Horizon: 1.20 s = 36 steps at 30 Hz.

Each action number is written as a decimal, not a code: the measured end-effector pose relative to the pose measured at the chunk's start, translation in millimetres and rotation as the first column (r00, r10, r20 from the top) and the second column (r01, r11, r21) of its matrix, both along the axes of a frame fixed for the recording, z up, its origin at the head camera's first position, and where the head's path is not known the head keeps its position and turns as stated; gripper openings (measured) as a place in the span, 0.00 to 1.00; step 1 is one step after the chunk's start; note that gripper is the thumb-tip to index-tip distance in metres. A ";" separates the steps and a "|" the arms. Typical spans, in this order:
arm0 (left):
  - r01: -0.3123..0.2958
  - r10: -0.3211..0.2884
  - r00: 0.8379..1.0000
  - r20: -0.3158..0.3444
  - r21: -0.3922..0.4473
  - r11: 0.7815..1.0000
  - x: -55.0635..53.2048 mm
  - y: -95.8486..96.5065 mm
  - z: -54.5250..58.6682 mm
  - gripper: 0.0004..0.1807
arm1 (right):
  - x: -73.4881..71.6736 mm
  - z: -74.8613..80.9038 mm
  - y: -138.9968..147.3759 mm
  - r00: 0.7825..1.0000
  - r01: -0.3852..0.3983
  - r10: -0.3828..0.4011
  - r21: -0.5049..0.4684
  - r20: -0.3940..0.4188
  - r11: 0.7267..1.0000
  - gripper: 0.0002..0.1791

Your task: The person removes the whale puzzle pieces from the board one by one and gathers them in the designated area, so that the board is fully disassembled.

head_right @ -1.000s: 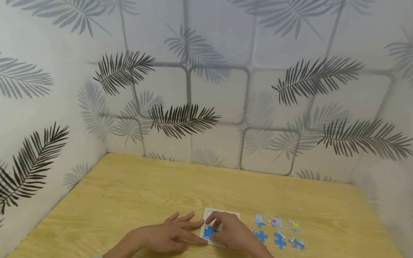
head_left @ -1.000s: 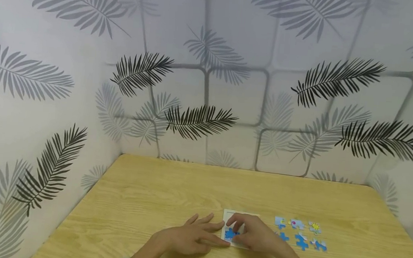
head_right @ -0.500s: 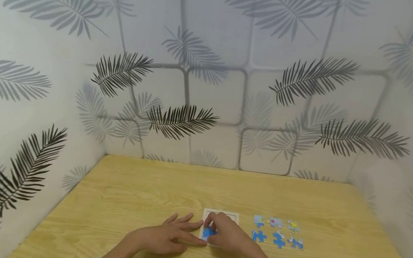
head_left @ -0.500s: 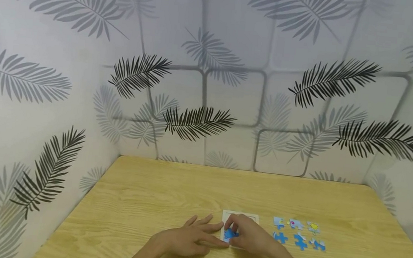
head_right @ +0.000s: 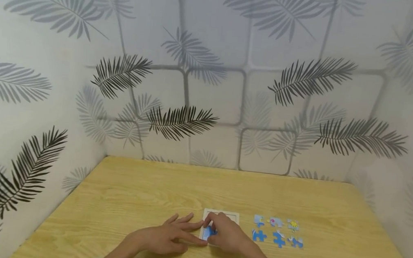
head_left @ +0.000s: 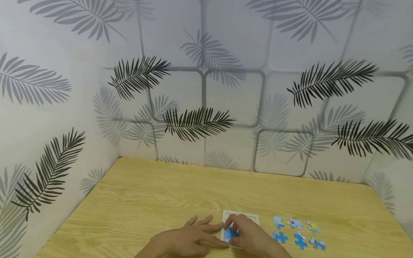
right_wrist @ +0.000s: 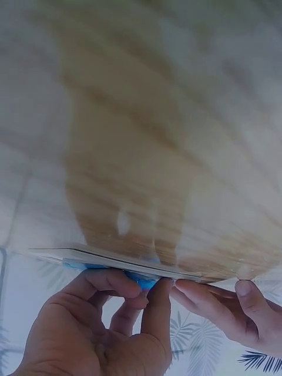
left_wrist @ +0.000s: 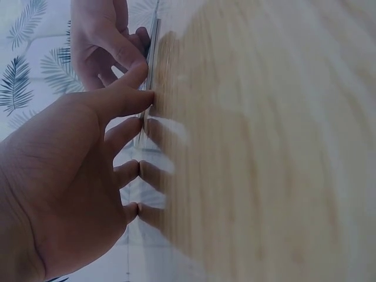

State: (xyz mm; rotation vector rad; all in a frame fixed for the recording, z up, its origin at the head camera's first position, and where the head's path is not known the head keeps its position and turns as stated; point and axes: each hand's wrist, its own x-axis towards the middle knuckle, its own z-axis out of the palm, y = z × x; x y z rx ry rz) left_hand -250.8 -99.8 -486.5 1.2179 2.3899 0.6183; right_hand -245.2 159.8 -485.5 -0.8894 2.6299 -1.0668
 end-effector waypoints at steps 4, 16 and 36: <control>0.004 -0.004 1.000 -0.011 -0.007 1.000 0.5 1.0 -0.3 0.24 | 1.6 -0.8 1.1 1.000 -0.002 0.002 -0.016 0.022 1.000 0.09; 0.018 -0.018 1.000 -0.011 0.005 1.000 0.7 1.1 0.1 0.24 | -0.7 -2.7 4.5 0.999 -0.039 0.044 -0.142 0.029 0.989 0.06; 0.001 -0.002 1.000 -0.029 -0.014 1.000 1.0 2.4 -0.3 0.25 | 4.3 4.1 38.2 0.995 0.071 -0.056 -0.211 0.079 0.975 0.08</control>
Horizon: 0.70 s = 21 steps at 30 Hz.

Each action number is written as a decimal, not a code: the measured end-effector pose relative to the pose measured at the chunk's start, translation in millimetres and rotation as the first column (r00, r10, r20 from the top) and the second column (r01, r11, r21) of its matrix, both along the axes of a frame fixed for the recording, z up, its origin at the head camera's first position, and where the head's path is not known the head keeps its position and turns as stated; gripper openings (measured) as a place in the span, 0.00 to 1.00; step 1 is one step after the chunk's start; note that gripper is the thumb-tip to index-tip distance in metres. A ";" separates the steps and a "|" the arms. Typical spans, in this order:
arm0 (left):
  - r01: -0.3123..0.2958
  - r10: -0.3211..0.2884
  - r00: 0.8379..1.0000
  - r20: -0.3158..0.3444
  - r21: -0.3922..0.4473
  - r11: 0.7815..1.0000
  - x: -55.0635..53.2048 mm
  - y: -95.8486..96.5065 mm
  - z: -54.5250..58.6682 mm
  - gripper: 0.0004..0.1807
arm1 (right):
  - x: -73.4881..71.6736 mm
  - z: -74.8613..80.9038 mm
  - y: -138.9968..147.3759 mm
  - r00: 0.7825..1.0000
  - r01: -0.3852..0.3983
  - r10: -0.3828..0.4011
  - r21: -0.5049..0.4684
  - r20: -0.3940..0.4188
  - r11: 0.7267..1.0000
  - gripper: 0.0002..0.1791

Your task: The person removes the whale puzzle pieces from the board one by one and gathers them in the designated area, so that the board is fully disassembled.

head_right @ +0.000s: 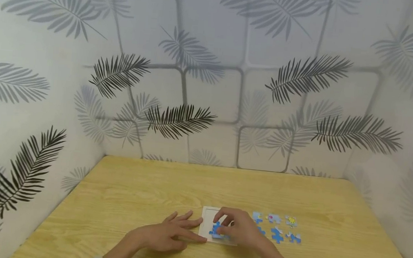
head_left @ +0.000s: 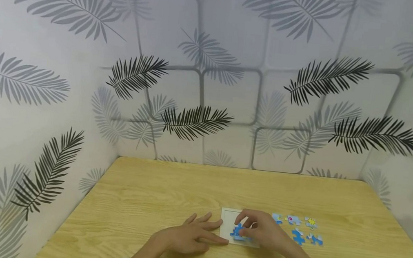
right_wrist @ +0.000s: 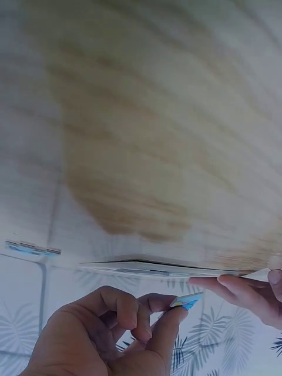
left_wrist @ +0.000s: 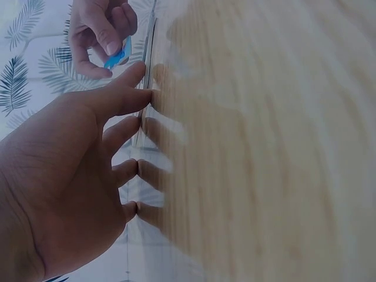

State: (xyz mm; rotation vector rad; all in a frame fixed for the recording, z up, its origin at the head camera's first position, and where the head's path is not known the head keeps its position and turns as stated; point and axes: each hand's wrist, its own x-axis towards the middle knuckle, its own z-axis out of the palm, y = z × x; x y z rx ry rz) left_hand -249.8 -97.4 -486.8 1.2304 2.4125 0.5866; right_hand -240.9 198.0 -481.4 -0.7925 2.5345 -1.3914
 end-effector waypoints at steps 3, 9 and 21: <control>-0.002 0.002 1.000 -0.003 -0.003 1.000 -0.6 -0.2 -0.9 0.25 | 1.8 0.7 7.0 1.000 0.017 -0.017 -0.002 0.026 1.000 0.08; -0.017 0.017 1.000 -0.004 -0.015 1.000 -1.7 -0.1 -2.5 0.24 | 5.2 4.4 20.6 0.995 0.094 -0.096 0.066 0.031 0.993 0.08; -0.015 0.015 1.000 0.009 -0.004 1.000 -1.2 -0.6 -3.3 0.24 | 11.0 1.2 63.3 0.993 0.107 -0.109 0.054 0.040 0.993 0.10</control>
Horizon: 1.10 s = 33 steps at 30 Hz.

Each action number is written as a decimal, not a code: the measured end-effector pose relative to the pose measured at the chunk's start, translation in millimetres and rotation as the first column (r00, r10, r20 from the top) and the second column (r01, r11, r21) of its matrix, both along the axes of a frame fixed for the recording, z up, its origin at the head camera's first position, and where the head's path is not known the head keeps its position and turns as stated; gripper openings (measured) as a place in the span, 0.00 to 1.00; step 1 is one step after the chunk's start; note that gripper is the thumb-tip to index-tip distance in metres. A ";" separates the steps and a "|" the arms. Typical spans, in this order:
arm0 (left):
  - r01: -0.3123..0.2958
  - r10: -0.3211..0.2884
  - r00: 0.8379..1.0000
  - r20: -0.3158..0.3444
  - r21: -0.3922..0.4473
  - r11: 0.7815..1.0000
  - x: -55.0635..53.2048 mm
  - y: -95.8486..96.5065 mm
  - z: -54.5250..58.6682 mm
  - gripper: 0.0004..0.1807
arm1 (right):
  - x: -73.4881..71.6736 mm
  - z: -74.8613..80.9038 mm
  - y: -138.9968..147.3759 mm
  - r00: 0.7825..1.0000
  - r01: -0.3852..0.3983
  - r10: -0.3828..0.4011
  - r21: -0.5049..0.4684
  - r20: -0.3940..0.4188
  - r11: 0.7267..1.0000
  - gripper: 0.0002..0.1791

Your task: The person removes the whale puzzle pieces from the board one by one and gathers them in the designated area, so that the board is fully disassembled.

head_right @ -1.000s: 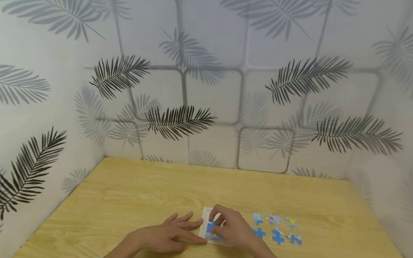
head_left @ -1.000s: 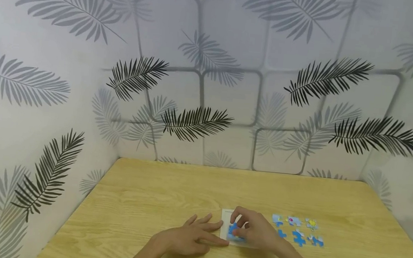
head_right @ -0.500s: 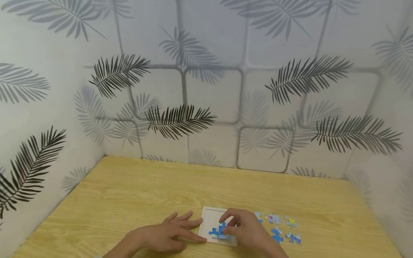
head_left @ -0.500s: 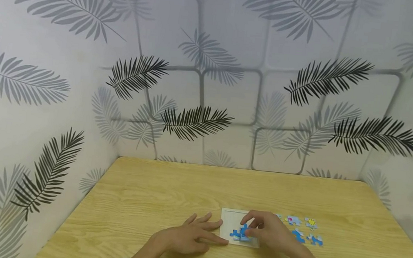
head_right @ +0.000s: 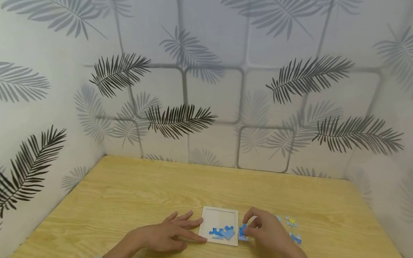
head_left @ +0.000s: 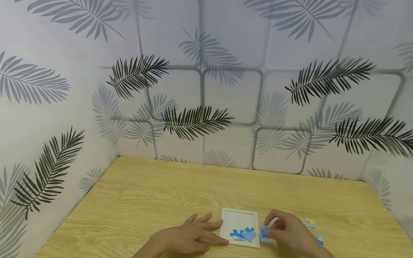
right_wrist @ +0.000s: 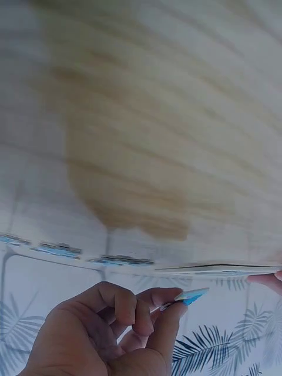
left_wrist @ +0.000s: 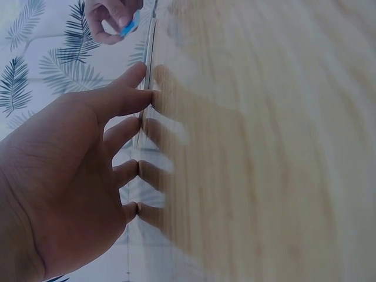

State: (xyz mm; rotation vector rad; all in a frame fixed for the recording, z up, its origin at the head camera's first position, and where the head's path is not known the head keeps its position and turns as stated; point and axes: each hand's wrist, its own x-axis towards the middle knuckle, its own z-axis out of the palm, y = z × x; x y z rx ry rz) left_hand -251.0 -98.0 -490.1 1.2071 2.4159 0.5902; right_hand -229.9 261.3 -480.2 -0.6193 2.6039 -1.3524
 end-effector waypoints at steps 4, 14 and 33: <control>0.011 -0.011 1.000 0.000 0.004 1.000 0.1 0.1 1.0 0.24 | 6.3 -1.0 16.3 0.999 -0.039 0.039 0.021 -0.009 0.999 0.08; 0.012 -0.012 1.000 -0.020 0.000 1.000 1.0 -1.9 4.6 0.25 | 14.9 -5.6 30.2 0.992 -0.029 0.047 0.145 -0.119 0.989 0.10; 0.001 -0.001 1.000 -0.022 0.002 1.000 1.7 1.0 1.3 0.25 | 3.2 2.0 -13.7 0.986 -0.145 0.153 -0.115 0.063 0.983 0.21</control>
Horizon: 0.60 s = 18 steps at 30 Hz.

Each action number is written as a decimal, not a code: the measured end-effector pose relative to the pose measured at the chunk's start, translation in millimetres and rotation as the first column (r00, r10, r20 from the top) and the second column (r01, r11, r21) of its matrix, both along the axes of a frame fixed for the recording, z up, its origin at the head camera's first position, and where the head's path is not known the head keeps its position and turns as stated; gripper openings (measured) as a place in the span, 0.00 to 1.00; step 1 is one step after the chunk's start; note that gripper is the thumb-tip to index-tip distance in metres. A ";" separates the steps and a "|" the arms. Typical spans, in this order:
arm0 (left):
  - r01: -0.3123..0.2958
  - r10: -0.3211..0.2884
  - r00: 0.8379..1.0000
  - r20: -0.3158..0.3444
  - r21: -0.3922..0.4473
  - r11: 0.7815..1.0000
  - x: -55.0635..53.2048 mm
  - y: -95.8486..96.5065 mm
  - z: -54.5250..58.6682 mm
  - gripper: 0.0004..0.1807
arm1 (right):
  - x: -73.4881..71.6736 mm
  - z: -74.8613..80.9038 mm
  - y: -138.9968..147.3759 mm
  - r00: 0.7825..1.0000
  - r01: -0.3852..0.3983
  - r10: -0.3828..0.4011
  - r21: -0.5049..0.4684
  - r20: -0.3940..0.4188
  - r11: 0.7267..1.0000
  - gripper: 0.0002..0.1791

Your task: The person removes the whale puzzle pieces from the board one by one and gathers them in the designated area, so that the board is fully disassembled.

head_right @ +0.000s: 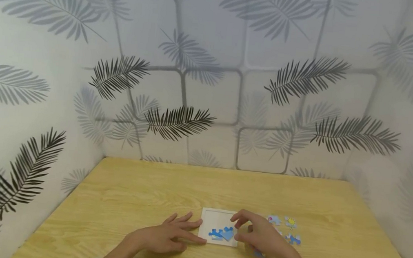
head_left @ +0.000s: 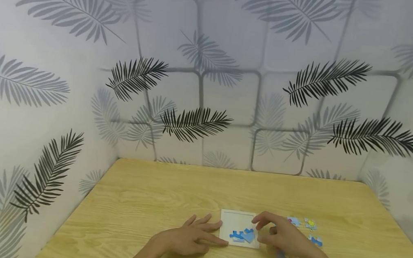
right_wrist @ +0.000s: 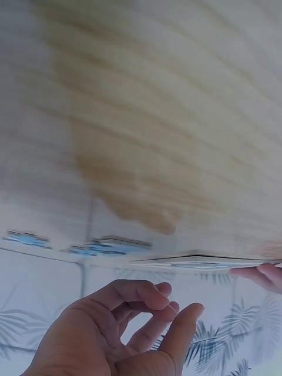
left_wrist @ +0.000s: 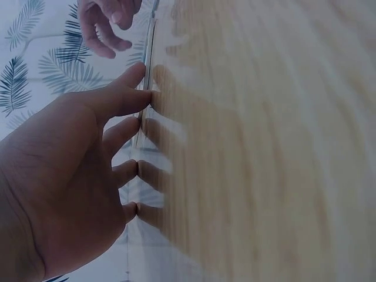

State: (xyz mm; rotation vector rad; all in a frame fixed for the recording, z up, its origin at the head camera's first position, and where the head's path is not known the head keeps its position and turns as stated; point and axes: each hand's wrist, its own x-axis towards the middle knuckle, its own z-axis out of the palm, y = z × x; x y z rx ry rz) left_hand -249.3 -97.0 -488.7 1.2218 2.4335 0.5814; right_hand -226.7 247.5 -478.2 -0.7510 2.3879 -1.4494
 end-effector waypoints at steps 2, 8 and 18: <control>0.001 -0.001 1.000 -0.005 -0.001 1.000 0.2 -0.2 1.4 0.25 | -3.5 -0.2 -10.4 1.000 -0.003 0.003 0.000 -0.007 1.000 0.20; 0.006 -0.006 1.000 -0.005 -0.007 1.000 2.0 0.5 1.7 0.24 | -11.6 -0.9 -35.9 0.998 -0.019 0.021 0.026 -0.061 0.999 0.16; 0.008 -0.008 1.000 0.008 0.018 1.000 -0.4 -1.5 0.2 0.24 | -18.1 -2.8 -57.8 0.989 -0.016 0.042 0.172 -0.145 0.985 0.16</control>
